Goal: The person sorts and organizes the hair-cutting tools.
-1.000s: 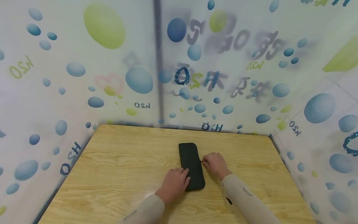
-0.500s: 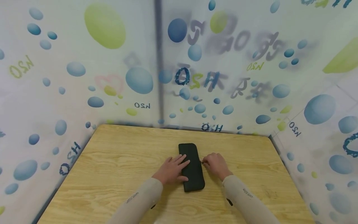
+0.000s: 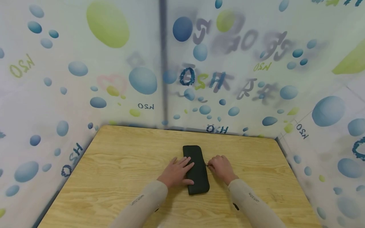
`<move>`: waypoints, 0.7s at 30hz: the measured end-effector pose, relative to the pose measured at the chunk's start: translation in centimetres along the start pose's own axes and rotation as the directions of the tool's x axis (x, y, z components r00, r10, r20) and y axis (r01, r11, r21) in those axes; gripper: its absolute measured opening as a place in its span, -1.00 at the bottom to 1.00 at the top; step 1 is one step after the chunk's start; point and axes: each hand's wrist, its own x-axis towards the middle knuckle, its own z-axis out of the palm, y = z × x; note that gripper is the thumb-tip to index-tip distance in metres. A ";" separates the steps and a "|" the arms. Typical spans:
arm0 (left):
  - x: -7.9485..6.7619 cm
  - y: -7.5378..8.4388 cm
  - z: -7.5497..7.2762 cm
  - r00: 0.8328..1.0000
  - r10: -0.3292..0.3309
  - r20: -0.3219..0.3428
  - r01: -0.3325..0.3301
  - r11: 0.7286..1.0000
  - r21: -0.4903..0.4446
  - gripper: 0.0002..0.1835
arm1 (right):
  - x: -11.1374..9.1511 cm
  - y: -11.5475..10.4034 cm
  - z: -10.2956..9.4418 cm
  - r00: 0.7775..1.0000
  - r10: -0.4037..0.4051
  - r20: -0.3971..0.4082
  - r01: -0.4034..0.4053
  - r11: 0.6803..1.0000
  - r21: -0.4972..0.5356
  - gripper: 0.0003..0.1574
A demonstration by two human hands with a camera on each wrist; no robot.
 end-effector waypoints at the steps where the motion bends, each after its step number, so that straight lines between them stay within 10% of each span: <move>1: 0.0 0.0 0.0 1.000 -0.001 0.000 0.001 1.000 0.020 -0.14 | 0.0 0.0 0.0 1.000 -0.003 -0.003 0.003 1.000 -0.009 -0.95; 21: 0.2 0.1 0.4 1.000 0.017 0.006 -0.017 0.993 0.118 -0.13 | -1.3 0.4 0.0 0.993 -0.122 -0.005 0.121 0.989 -0.085 -0.94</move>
